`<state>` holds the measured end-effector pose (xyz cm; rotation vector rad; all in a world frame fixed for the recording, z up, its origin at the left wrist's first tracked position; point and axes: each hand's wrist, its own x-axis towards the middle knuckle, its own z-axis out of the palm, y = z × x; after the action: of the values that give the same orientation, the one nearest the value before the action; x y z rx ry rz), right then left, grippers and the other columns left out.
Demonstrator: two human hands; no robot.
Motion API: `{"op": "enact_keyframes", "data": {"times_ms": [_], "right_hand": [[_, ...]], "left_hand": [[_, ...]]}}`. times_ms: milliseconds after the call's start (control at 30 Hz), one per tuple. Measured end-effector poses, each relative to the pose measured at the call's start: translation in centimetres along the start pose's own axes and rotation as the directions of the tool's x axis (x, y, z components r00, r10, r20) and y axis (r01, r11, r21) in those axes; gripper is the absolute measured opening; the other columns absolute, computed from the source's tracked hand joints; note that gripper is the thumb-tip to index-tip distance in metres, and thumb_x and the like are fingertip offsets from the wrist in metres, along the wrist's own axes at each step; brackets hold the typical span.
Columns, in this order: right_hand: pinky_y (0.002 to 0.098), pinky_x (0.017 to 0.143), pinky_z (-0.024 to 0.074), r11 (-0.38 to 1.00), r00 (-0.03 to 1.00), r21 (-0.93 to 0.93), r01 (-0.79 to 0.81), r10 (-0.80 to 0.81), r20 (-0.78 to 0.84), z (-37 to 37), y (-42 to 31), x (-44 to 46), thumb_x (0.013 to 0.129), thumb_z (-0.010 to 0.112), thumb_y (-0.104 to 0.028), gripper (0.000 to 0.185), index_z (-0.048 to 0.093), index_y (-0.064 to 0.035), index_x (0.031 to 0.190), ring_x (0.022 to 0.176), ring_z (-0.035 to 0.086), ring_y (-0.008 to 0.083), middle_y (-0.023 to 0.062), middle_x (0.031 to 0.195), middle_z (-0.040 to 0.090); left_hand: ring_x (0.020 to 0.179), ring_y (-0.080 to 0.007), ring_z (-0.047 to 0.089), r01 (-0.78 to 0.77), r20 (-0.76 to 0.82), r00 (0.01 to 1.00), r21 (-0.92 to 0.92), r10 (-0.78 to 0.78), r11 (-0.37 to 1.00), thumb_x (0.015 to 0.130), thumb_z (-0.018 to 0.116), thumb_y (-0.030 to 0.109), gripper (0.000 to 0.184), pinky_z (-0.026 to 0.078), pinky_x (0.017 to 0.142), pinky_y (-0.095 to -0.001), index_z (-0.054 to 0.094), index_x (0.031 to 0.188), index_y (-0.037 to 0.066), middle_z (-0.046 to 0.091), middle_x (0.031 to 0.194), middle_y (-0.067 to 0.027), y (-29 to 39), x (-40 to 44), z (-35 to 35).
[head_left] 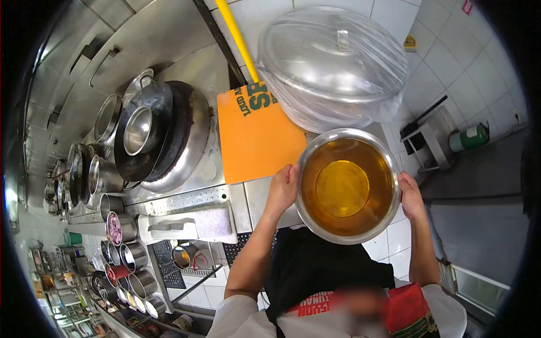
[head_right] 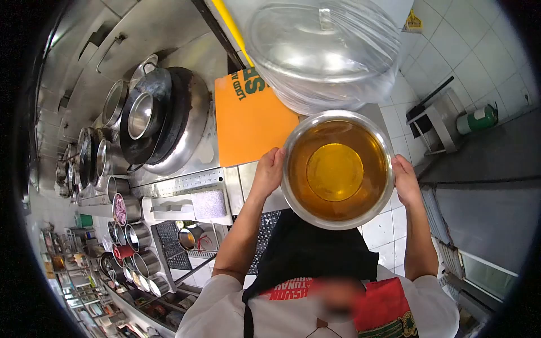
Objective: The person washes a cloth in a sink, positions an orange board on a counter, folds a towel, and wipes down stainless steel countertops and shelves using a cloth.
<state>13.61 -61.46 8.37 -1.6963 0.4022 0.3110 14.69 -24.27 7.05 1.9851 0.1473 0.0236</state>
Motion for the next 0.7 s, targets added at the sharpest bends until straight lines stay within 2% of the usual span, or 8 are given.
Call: {"op": "enact_keyframes", "data": {"times_ms": [200, 300, 333, 433, 500, 633, 667, 700], "right_hand": [[0.0260, 0.082, 0.0451, 1.000, 1.000, -0.007, 0.026, -0.026, -0.003, 1.9, 0.2, -0.6, 0.101, 0.048, -0.025, 0.032, 0.055, 0.0031, 0.116, 0.093, 0.056, 0.0127, 0.0066, 0.103, 0.061], [0.0228, 0.062, 0.0447, 0.999, 0.999, 0.022, 0.037, -0.036, -0.017, 3.8, -0.7, -0.8, 0.100, 0.049, -0.026, 0.029, 0.057, -0.0007, 0.112, 0.077, 0.055, 0.0080, 0.0019, 0.091, 0.061], [0.0237, 0.065, 0.0457, 1.000, 1.000, 0.018, 0.011, -0.011, -0.001, 4.6, -1.4, -1.2, 0.100, 0.050, -0.027, 0.032, 0.056, 0.0000, 0.116, 0.081, 0.056, 0.0095, 0.0034, 0.095, 0.061], [0.0262, 0.072, 0.0481, 0.998, 0.998, 0.019, -0.055, 0.054, 0.036, 8.9, -6.4, -3.1, 0.099, 0.051, -0.028, 0.039, 0.052, 0.0017, 0.126, 0.092, 0.058, 0.0134, 0.0075, 0.106, 0.062], [0.0278, 0.078, 0.0486, 0.994, 0.994, 0.036, -0.103, 0.102, 0.048, 11.4, -7.9, -3.4, 0.099, 0.051, -0.028, 0.044, 0.048, 0.0023, 0.131, 0.099, 0.058, 0.0157, 0.0100, 0.113, 0.061], [0.0280, 0.051, 0.0475, 0.999, 0.984, 0.046, -0.005, -0.003, 0.180, 16.1, -8.3, -1.2, 0.100, 0.046, -0.026, 0.029, 0.057, -0.0015, 0.111, 0.068, 0.060, 0.0128, 0.0047, 0.087, 0.063], [0.0289, 0.040, 0.0415, 0.996, 0.987, 0.076, 0.035, -0.046, 0.154, 17.9, -8.9, -0.9, 0.101, 0.042, -0.025, 0.026, 0.057, -0.0041, 0.098, 0.052, 0.053, 0.0122, 0.0019, 0.072, 0.058], [0.0287, 0.040, 0.0417, 0.997, 0.985, 0.064, 0.038, -0.048, 0.165, 19.1, -9.6, -0.5, 0.101, 0.042, -0.025, 0.026, 0.057, -0.0045, 0.096, 0.051, 0.053, 0.0122, 0.0019, 0.071, 0.058]], "left_hand": [[0.056, -0.0302, 0.049, 0.035, -0.027, 0.999, -0.004, -0.035, 0.999, 0.099, 0.048, 0.028, 0.039, 0.040, 0.056, -0.0404, 0.052, 0.076, -0.004, 0.050, 0.062, -0.0206, 0.1, -0.6, -2.4], [0.056, -0.0240, 0.046, -0.004, -0.047, 0.999, 0.055, 0.006, 0.999, 0.099, 0.048, 0.027, 0.039, 0.040, 0.055, -0.0386, 0.052, 0.076, -0.004, 0.047, 0.060, -0.0173, -0.1, -0.4, -5.2], [0.058, -0.0191, 0.046, 0.037, -0.038, 0.999, 0.046, -0.035, 0.998, 0.099, 0.049, 0.027, 0.038, 0.040, 0.056, -0.0363, 0.054, 0.078, -0.004, 0.047, 0.060, -0.0144, 0.1, -0.4, -6.4], [0.061, -0.0146, 0.045, 0.074, -0.064, 0.995, -0.052, -0.077, 0.996, 0.099, 0.049, 0.027, 0.036, 0.040, 0.057, -0.0335, 0.056, 0.081, -0.004, 0.048, 0.061, -0.0105, 0.0, 0.0, -9.8], [0.064, -0.0134, 0.045, 0.057, -0.072, 0.996, -0.012, -0.057, 0.998, 0.099, 0.050, 0.028, 0.037, 0.041, 0.060, -0.0322, 0.058, 0.082, -0.004, 0.051, 0.063, -0.0078, 0.1, 0.5, -12.6], [0.067, -0.0129, 0.048, 0.069, -0.092, 0.994, 0.026, -0.066, 0.997, 0.098, 0.050, 0.029, 0.038, 0.042, 0.062, -0.0321, 0.060, 0.083, -0.004, 0.054, 0.066, -0.0087, -1.8, 2.7, -17.5], [0.067, -0.0129, 0.048, 0.057, -0.095, 0.994, 0.017, -0.056, 0.998, 0.098, 0.050, 0.029, 0.037, 0.042, 0.062, -0.0321, 0.060, 0.084, -0.004, 0.055, 0.066, -0.0092, -2.2, 3.5, -18.5], [0.068, -0.0129, 0.049, 0.044, -0.097, 0.994, 0.008, -0.043, 0.999, 0.098, 0.050, 0.029, 0.037, 0.043, 0.063, -0.0320, 0.061, 0.085, -0.004, 0.056, 0.067, -0.0096, -2.8, 4.5, -19.6]]}}
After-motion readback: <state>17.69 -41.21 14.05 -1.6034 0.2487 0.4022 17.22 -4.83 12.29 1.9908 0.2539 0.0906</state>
